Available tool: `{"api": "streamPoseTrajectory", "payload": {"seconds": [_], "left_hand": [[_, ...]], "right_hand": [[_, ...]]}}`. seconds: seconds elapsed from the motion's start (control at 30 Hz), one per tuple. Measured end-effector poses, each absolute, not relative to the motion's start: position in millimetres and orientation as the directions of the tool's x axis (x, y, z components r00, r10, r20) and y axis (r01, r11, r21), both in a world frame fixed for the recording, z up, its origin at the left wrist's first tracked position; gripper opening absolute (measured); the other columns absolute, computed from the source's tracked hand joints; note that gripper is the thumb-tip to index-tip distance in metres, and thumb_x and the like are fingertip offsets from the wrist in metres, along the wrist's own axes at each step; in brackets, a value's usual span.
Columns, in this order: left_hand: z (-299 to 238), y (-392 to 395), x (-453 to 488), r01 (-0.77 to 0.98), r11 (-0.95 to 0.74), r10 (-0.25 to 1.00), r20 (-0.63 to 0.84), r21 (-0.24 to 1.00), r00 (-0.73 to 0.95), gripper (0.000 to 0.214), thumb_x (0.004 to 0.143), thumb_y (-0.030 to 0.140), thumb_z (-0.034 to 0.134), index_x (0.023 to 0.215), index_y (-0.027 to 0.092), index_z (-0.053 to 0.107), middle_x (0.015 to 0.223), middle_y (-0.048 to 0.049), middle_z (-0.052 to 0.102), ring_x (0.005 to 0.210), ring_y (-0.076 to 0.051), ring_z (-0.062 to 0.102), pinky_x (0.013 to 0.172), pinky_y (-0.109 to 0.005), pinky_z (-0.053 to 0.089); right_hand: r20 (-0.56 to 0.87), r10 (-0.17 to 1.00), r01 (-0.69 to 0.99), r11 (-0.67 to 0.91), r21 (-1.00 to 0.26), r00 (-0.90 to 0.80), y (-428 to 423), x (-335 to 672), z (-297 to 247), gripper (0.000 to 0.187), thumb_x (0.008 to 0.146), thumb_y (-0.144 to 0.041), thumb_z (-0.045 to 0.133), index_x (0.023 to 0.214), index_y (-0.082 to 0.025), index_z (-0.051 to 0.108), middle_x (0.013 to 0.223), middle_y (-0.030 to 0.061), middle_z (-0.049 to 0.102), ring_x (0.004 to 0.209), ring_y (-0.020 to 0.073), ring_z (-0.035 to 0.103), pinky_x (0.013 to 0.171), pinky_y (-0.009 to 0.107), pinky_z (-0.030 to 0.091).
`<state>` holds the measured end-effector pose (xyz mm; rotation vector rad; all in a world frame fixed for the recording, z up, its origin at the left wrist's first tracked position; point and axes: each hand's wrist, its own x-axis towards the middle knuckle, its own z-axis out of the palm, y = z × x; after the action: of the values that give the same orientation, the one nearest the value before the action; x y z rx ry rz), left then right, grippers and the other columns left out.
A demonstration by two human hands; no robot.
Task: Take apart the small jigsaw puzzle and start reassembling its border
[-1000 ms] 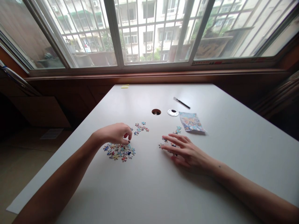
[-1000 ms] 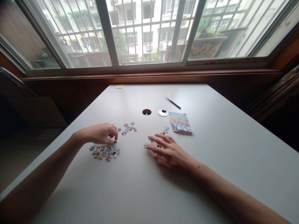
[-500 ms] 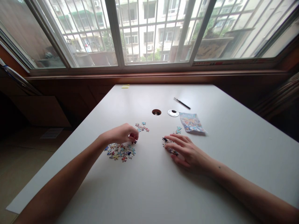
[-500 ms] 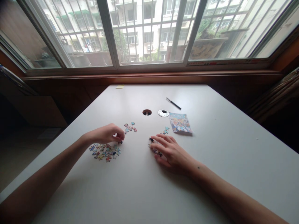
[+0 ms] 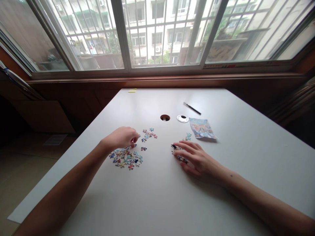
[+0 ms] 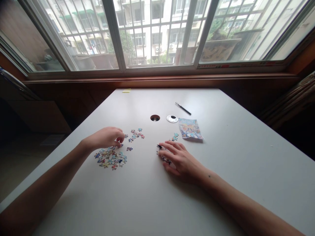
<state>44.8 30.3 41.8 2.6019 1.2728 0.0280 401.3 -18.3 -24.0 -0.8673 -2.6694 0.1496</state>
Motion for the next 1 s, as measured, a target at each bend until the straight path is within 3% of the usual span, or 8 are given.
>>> {"api": "streamPoseTrajectory", "payload": {"seconds": [0.33,0.47,0.6,0.73,0.87,0.93,1.0], "left_hand": [[39.7,9.2,81.3,0.609,-0.698,0.648,-0.029,0.377,0.761,0.023,0.087,0.007,0.053,0.071,0.017,0.067,0.074,-0.0021,0.068,0.067,-0.012,0.061,0.066,-0.023,0.045],[44.0,2.7,80.1,0.576,-0.729,0.62,-0.002,0.371,0.785,0.018,0.087,0.012,0.057,0.08,0.017,0.072,0.084,-0.0048,0.07,0.073,-0.014,0.064,0.07,-0.025,0.048],[31.9,-4.2,92.5,0.579,-0.731,0.627,0.021,0.361,0.779,0.021,0.09,0.011,0.056,0.075,0.016,0.071,0.08,-0.0048,0.067,0.068,-0.014,0.063,0.067,-0.026,0.048],[6.1,-17.8,124.3,0.543,-0.745,0.642,0.197,0.387,0.741,0.024,0.096,0.012,0.052,0.092,0.016,0.074,0.092,-0.008,0.07,0.081,-0.017,0.067,0.075,-0.028,0.053],[1.2,-20.0,136.7,0.359,-0.809,0.551,0.385,0.466,0.741,0.031,0.097,0.007,0.046,0.11,0.018,0.072,0.11,-0.0077,0.073,0.099,-0.016,0.069,0.09,-0.029,0.055],[15.0,-12.0,124.8,0.428,-0.787,0.606,0.43,0.444,0.669,0.033,0.093,0.002,0.046,0.103,0.017,0.073,0.103,-0.0073,0.075,0.095,-0.017,0.07,0.089,-0.033,0.056],[35.1,-1.4,104.4,0.523,-0.736,0.672,0.37,0.429,0.642,0.03,0.088,0.002,0.049,0.096,0.017,0.074,0.097,-0.0065,0.075,0.088,-0.017,0.07,0.082,-0.032,0.057]], "right_hand": [[0.268,0.585,0.553,0.811,-0.191,-0.765,-17.7,401.8,-25.4,0.032,0.093,-0.025,0.052,0.125,-0.026,0.055,0.149,0.0077,0.045,0.136,0.0321,0.039,0.106,0.055,0.04],[0.263,0.589,0.555,0.808,-0.197,-0.764,-19.2,400.5,-22.7,0.031,0.094,-0.025,0.052,0.125,-0.026,0.055,0.148,0.0078,0.047,0.136,0.032,0.04,0.106,0.054,0.04],[0.278,0.589,0.556,0.808,-0.193,-0.759,-17.6,400.9,-25.2,0.032,0.093,-0.025,0.053,0.125,-0.026,0.056,0.149,0.0072,0.046,0.136,0.0324,0.04,0.106,0.054,0.04],[0.286,0.586,0.552,0.81,-0.196,-0.758,-16.1,401.4,-28.4,0.032,0.092,-0.026,0.054,0.124,-0.027,0.057,0.148,0.0068,0.047,0.135,0.0322,0.041,0.105,0.054,0.041],[0.305,0.588,0.551,0.809,-0.207,-0.749,-16.0,400.8,-28.1,0.034,0.092,-0.027,0.055,0.126,-0.026,0.055,0.146,0.008,0.05,0.135,0.0313,0.043,0.106,0.053,0.041],[0.308,0.58,0.54,0.814,-0.212,-0.754,-15.5,401.0,-27.0,0.037,0.092,-0.028,0.055,0.129,-0.024,0.053,0.146,0.0092,0.05,0.135,0.0305,0.043,0.106,0.052,0.041],[0.294,0.548,0.513,0.836,-0.194,-0.783,-14.7,401.5,-25.6,0.045,0.092,-0.027,0.055,0.136,-0.025,0.05,0.149,0.0091,0.048,0.136,0.0304,0.042,0.107,0.052,0.04]]}}
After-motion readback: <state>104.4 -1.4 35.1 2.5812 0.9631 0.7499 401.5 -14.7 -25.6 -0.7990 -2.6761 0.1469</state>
